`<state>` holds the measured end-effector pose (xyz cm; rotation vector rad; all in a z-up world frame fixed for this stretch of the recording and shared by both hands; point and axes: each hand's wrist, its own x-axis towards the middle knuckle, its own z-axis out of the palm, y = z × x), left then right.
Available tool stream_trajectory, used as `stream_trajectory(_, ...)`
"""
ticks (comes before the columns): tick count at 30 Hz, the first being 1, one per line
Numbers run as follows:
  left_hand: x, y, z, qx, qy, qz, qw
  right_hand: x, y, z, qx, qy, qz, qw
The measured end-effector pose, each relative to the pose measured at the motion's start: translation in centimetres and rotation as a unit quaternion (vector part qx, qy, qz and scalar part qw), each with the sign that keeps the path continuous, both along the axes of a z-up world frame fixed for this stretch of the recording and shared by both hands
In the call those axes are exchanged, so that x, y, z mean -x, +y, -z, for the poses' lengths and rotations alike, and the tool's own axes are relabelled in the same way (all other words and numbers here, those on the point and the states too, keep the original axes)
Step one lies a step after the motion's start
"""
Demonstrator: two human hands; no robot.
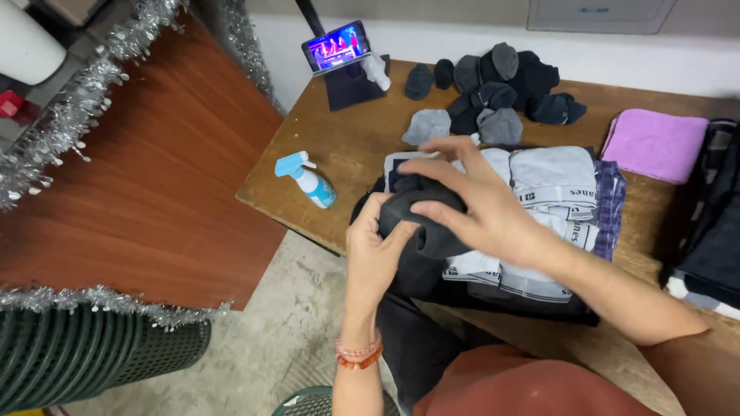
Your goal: The person folds a pile of underwear and socks on a wooden table. They methodically fold each item, including white and grey briefs and various colored socks, and stack them neatly on the table.
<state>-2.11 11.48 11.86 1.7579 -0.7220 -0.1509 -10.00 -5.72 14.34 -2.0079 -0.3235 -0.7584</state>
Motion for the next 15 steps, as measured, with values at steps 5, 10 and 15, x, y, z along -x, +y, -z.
stream_trajectory(5, 1.5, -0.3, 0.9, 0.158, 0.106, 0.001, 0.982, 2.6, 2.5, 2.9, 0.151, -0.007, 0.0, 0.988)
stream_trajectory(10, 1.8, -0.8, 2.1, 0.196, 0.205, 0.02, 0.959, 1.6, 0.2, 2.7, 0.011, 0.019, -0.021, 1.0)
stream_trajectory(15, 0.9, 0.8, 1.8, 0.173, 0.253, 0.082, 0.948, 1.0, -5.0, -0.3, -0.322, 0.151, 0.09, 0.93)
